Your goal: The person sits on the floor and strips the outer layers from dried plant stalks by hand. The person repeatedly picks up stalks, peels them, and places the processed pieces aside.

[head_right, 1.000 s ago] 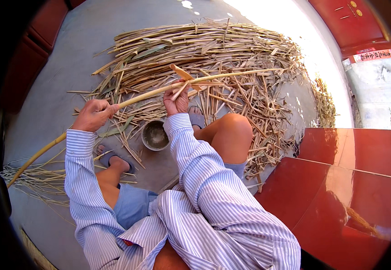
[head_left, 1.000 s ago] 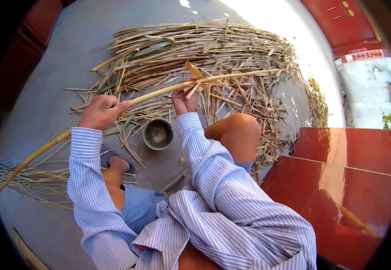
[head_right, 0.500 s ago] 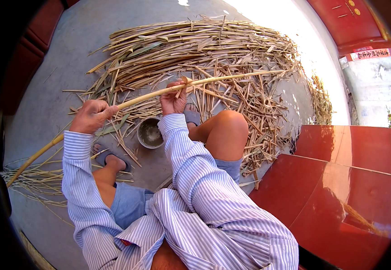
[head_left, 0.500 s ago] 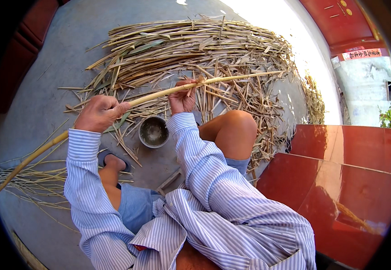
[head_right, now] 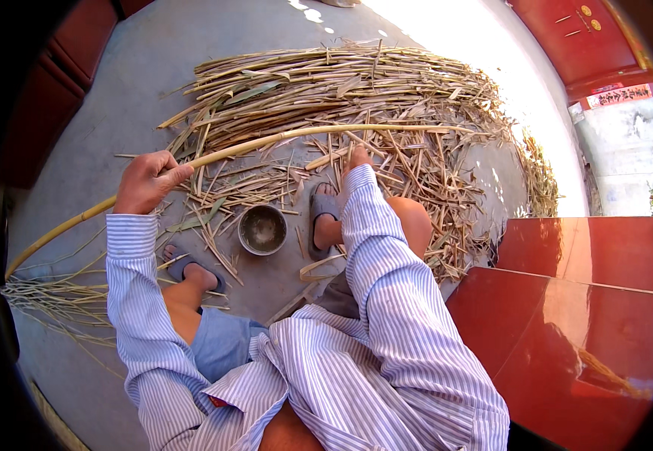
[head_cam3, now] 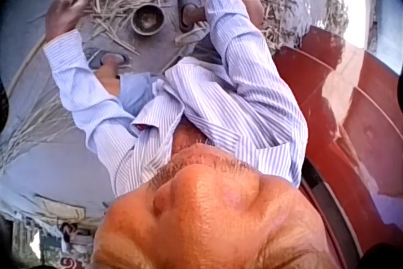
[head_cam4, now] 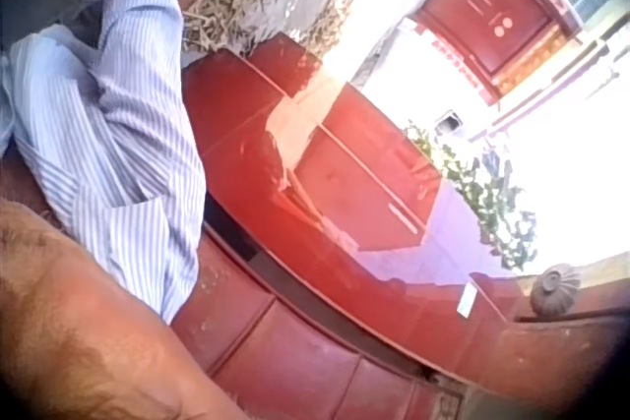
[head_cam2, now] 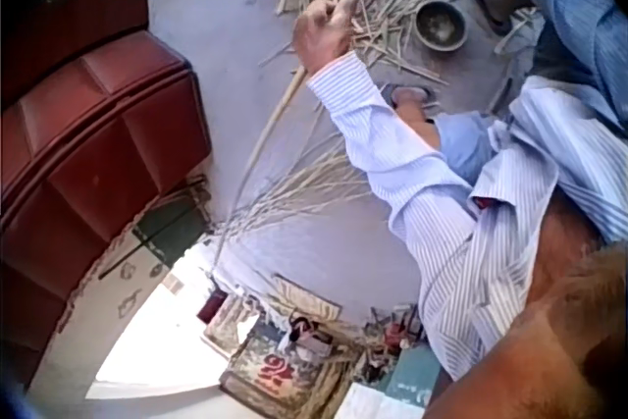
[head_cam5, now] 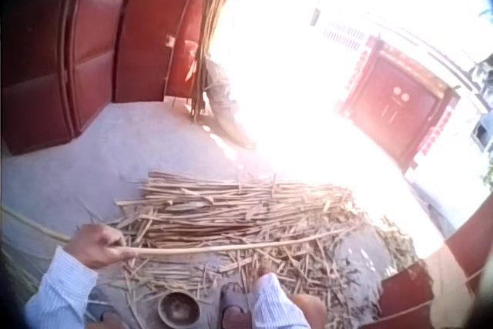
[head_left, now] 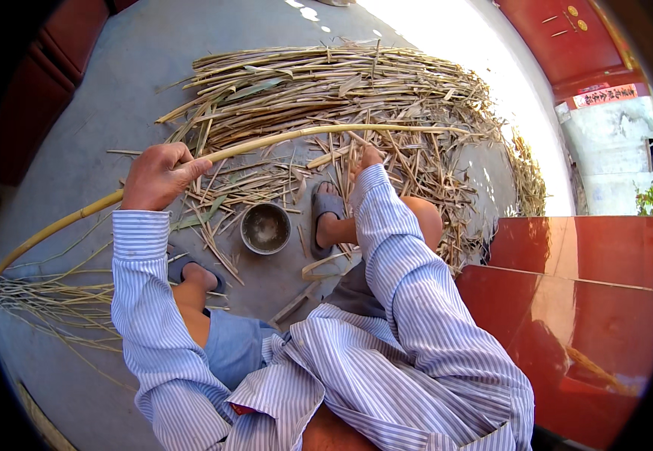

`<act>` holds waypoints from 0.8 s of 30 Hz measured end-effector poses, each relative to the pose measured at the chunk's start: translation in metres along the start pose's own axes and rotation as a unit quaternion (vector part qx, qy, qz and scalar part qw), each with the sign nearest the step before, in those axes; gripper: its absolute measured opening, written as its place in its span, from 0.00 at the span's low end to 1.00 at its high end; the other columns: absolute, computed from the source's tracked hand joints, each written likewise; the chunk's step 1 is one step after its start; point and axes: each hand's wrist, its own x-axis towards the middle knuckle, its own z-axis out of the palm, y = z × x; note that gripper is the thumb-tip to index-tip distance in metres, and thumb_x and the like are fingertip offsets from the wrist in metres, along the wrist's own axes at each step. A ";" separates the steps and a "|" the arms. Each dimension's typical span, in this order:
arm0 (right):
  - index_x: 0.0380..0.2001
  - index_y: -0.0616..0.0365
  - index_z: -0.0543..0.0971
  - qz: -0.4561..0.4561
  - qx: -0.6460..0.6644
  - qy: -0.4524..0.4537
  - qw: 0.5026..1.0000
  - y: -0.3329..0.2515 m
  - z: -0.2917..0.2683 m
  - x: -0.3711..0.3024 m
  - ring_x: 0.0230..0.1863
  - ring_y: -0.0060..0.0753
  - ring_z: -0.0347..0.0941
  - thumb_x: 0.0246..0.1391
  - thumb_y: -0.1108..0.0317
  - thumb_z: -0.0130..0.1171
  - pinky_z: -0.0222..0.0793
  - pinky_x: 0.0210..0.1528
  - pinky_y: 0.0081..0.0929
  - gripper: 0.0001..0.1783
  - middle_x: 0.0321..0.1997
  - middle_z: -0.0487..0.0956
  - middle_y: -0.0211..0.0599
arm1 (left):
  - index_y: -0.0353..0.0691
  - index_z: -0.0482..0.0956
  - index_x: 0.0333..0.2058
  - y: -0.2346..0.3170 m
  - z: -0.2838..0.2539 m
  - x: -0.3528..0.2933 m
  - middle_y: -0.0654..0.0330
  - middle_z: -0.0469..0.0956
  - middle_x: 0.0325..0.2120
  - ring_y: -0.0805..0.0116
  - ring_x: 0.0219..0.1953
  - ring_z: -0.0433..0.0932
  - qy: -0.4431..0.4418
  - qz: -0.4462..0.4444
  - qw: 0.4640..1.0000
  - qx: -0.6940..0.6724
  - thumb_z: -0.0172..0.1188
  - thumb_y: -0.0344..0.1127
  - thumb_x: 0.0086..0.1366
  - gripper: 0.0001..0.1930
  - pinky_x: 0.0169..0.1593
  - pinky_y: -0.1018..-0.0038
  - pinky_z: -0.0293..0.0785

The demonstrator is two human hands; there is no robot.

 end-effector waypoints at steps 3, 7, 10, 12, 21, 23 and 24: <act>0.58 0.63 0.61 -0.067 0.316 -0.243 0.915 -0.034 0.005 -0.010 0.49 0.42 0.71 0.66 0.39 0.30 0.62 0.55 0.44 0.36 0.51 0.75 0.50 | 0.35 0.80 0.22 -0.020 -0.013 -0.012 0.53 0.74 0.16 0.63 0.21 0.73 -0.010 -0.048 0.998 -0.029 0.70 0.44 0.51 0.16 0.26 0.65 0.64; 0.46 0.60 0.70 -0.038 0.313 -0.139 0.939 -0.072 0.019 -0.013 0.36 0.29 0.76 0.69 0.53 0.37 0.71 0.44 0.32 0.21 0.36 0.80 0.35 | 0.35 0.79 0.23 -0.042 -0.031 -0.018 0.57 0.74 0.15 0.70 0.22 0.74 -0.019 -0.132 0.988 -0.081 0.71 0.39 0.50 0.13 0.27 0.69 0.65; 0.45 0.60 0.73 -0.058 0.196 -0.210 0.956 -0.066 0.032 -0.034 0.36 0.28 0.79 0.69 0.65 0.39 0.76 0.44 0.30 0.14 0.38 0.81 0.36 | 0.36 0.78 0.25 -0.039 -0.026 -0.018 0.54 0.76 0.18 0.61 0.23 0.76 0.046 -0.057 0.997 0.016 0.71 0.40 0.50 0.14 0.29 0.65 0.68; 0.45 0.60 0.72 -0.046 0.114 -0.313 0.942 -0.042 0.057 -0.090 0.41 0.29 0.79 0.69 0.62 0.42 0.75 0.47 0.32 0.14 0.41 0.81 0.37 | 0.39 0.78 0.28 -0.018 -0.010 -0.008 0.53 0.78 0.22 0.51 0.27 0.76 0.078 0.038 0.994 0.066 0.68 0.45 0.51 0.16 0.31 0.60 0.68; 0.47 0.60 0.71 -0.136 0.055 -0.435 0.888 -0.069 0.078 -0.174 0.51 0.32 0.75 0.64 0.64 0.52 0.75 0.53 0.32 0.13 0.52 0.76 0.39 | 0.39 0.73 0.22 0.009 0.020 0.013 0.51 0.73 0.19 0.49 0.24 0.75 0.140 0.114 0.983 0.023 0.57 0.57 0.62 0.25 0.27 0.59 0.67; 0.48 0.59 0.71 -0.153 0.029 -0.427 0.891 -0.082 0.082 -0.176 0.52 0.33 0.74 0.65 0.64 0.51 0.75 0.52 0.33 0.13 0.50 0.77 0.39 | 0.38 0.72 0.21 0.002 0.018 0.012 0.51 0.72 0.17 0.49 0.23 0.74 0.147 0.107 0.983 0.021 0.56 0.58 0.63 0.26 0.26 0.59 0.66; 0.47 0.59 0.72 -0.170 0.012 -0.421 0.891 -0.085 0.089 -0.175 0.52 0.33 0.74 0.65 0.64 0.51 0.75 0.52 0.32 0.13 0.49 0.78 0.39 | 0.38 0.72 0.21 -0.001 0.019 0.014 0.51 0.72 0.18 0.49 0.22 0.74 0.167 0.112 0.979 0.028 0.56 0.58 0.63 0.26 0.26 0.59 0.67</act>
